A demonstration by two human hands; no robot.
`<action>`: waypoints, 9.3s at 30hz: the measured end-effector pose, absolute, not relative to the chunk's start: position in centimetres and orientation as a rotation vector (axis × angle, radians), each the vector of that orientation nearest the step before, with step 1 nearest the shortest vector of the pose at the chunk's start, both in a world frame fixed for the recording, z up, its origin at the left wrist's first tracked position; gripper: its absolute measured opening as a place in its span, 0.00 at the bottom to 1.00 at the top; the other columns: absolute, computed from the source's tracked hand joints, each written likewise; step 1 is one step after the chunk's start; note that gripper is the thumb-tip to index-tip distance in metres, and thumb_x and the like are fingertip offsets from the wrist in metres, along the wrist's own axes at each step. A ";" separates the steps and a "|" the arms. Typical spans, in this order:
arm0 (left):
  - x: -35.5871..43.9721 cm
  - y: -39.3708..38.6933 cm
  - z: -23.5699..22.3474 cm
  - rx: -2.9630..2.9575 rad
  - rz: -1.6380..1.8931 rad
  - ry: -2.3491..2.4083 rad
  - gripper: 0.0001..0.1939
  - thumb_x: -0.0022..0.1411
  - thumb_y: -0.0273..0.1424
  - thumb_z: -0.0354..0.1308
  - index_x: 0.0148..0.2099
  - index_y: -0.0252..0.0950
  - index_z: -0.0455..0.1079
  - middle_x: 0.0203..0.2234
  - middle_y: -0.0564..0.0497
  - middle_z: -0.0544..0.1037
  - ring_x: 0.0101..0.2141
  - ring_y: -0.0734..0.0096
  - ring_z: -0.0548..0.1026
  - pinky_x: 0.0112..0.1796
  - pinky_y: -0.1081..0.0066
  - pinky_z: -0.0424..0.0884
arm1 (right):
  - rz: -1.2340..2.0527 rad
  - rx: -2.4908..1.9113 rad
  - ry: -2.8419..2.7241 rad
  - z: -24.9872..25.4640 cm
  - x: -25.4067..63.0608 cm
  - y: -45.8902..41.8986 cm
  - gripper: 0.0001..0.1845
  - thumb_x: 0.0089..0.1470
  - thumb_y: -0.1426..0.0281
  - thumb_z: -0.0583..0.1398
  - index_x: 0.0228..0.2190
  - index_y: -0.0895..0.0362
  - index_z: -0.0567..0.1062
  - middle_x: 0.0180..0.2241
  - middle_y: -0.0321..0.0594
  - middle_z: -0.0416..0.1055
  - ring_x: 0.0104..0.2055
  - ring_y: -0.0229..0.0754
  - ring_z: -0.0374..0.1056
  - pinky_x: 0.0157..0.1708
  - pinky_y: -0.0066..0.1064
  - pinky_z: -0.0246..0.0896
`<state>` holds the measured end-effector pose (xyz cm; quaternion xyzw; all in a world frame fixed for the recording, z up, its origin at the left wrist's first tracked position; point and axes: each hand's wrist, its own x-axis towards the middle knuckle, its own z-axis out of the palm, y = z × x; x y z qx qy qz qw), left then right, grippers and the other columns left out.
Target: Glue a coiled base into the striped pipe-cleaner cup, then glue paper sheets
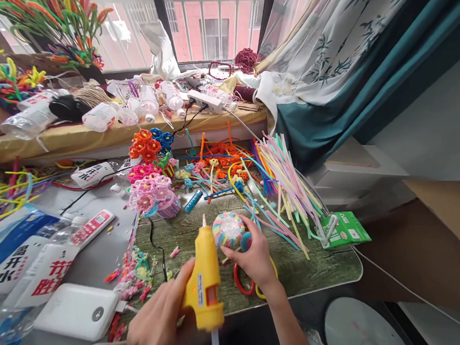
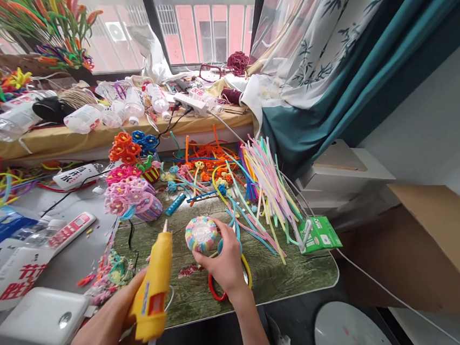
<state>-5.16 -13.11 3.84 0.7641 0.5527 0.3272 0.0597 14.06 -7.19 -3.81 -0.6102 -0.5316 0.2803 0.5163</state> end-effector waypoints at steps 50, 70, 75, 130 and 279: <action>-1.6 -7.4 3.1 1.833 1.268 1.254 0.04 0.61 0.26 0.62 0.38 0.38 0.78 0.31 0.51 0.81 0.30 0.72 0.80 0.31 0.76 0.76 | 1.074 -1.145 -1.090 1.0 16.7 -8.0 0.03 0.53 0.69 0.68 0.33 0.51 0.82 0.35 0.39 0.79 0.40 0.43 0.76 0.39 0.32 0.72; -1.6 -7.4 1.7 2.216 1.552 1.231 0.12 0.58 0.17 0.62 0.37 0.40 0.78 0.35 0.52 0.83 0.32 0.74 0.81 0.37 0.76 0.78 | 1.313 -1.160 -0.793 1.0 16.7 -8.4 0.17 0.48 0.62 0.72 0.39 0.52 0.78 0.28 0.34 0.76 0.29 0.36 0.72 0.29 0.23 0.67; -1.3 -7.3 1.9 1.557 1.382 1.314 0.03 0.58 0.28 0.65 0.37 0.38 0.78 0.28 0.53 0.82 0.28 0.72 0.80 0.30 0.76 0.77 | 1.402 -1.131 -0.861 0.9 16.6 -8.2 0.15 0.54 0.57 0.67 0.37 0.54 0.80 0.26 0.36 0.76 0.25 0.37 0.71 0.26 0.26 0.67; -1.8 -6.1 2.3 1.371 1.188 1.176 0.06 0.60 0.32 0.64 0.40 0.37 0.76 0.30 0.51 0.82 0.27 0.70 0.80 0.27 0.75 0.78 | 1.314 -1.137 -0.781 1.2 15.6 -7.3 0.14 0.45 0.66 0.73 0.38 0.51 0.83 0.33 0.36 0.82 0.36 0.42 0.78 0.37 0.28 0.74; -2.2 -6.8 1.3 2.241 0.966 1.415 0.25 0.72 0.35 0.46 0.69 0.44 0.57 0.64 0.46 0.67 0.63 0.58 0.65 0.59 0.55 0.65 | 1.068 -1.266 -1.392 1.6 15.8 -6.1 0.35 0.41 0.70 0.70 0.52 0.52 0.70 0.53 0.43 0.73 0.54 0.51 0.70 0.54 0.42 0.66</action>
